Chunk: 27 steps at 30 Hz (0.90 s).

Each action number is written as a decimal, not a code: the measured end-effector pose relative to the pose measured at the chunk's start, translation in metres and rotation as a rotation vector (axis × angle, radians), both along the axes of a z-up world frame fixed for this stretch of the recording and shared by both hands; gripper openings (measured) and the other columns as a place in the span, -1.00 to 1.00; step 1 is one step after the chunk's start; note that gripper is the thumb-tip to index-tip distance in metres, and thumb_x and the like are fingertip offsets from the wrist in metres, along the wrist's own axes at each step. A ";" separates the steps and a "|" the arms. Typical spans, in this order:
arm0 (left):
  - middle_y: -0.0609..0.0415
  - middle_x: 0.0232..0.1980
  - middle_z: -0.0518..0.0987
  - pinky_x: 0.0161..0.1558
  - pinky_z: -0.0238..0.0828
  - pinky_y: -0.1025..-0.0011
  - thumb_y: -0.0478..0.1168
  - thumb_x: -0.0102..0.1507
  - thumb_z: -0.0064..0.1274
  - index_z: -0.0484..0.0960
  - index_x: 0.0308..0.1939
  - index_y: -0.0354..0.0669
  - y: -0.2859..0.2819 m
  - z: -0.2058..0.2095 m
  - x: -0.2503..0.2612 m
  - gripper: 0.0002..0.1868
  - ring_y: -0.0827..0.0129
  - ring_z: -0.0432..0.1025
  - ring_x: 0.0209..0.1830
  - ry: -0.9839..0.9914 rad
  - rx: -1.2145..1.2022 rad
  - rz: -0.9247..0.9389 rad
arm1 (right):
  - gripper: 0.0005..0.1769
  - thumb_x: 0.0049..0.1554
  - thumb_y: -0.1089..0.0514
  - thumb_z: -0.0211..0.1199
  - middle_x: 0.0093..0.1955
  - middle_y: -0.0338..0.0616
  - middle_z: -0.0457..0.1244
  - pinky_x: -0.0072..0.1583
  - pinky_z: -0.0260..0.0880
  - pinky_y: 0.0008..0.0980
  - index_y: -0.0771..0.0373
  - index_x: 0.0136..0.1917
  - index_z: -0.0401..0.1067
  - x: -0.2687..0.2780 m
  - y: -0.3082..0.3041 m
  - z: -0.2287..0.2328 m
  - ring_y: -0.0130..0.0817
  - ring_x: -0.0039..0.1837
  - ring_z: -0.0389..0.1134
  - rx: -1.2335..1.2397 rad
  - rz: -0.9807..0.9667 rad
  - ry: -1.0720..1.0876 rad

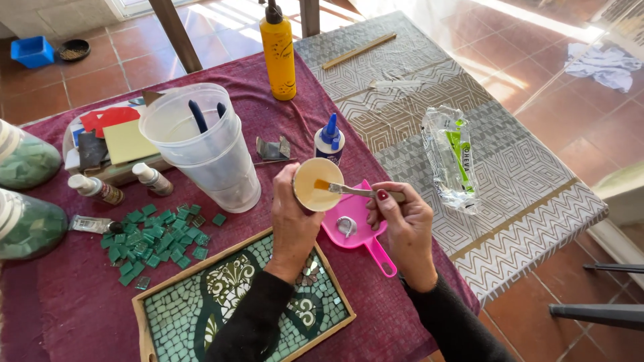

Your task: The person is mixing silver paint and applying it to a mosaic-decorated tray.

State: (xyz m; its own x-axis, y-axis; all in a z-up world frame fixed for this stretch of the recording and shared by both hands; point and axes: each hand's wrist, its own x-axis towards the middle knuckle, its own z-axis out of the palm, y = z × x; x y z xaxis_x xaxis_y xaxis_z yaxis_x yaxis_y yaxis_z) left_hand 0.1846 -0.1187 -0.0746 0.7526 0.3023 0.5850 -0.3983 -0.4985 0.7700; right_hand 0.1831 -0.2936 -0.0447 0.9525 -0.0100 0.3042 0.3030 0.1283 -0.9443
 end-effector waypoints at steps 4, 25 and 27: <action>-0.40 0.28 0.40 0.36 0.21 -0.21 -0.53 -0.01 0.30 0.20 0.40 -0.37 0.009 0.014 0.006 -0.08 -0.34 0.35 0.31 0.233 -0.175 0.069 | -0.84 0.30 0.27 0.13 -0.31 -0.05 0.29 -0.30 0.35 -0.57 0.42 0.06 0.44 -0.013 -0.024 0.005 -0.50 -0.37 0.30 0.064 -0.172 -0.018; -0.46 0.44 0.10 0.58 -0.06 -0.16 -0.56 0.08 0.02 -0.05 0.45 -0.50 -0.005 0.028 -0.059 -0.11 -0.34 0.04 0.52 0.188 0.393 0.172 | -0.86 0.15 0.35 0.17 -0.31 -0.23 0.33 -0.39 0.10 -0.57 0.37 0.00 0.45 -0.007 -0.046 -0.026 -0.56 -0.42 0.11 -0.600 0.078 0.071; -0.33 0.29 0.30 0.23 0.22 0.01 -0.55 0.08 -0.01 0.16 0.33 -0.40 -0.029 0.038 -0.087 -0.28 -0.13 0.27 0.17 0.176 0.377 -0.065 | -0.85 0.14 0.36 0.15 -0.27 -0.22 0.35 -0.35 0.12 -0.57 0.37 0.00 0.45 -0.009 -0.047 -0.029 -0.56 -0.39 0.11 -0.562 0.027 0.057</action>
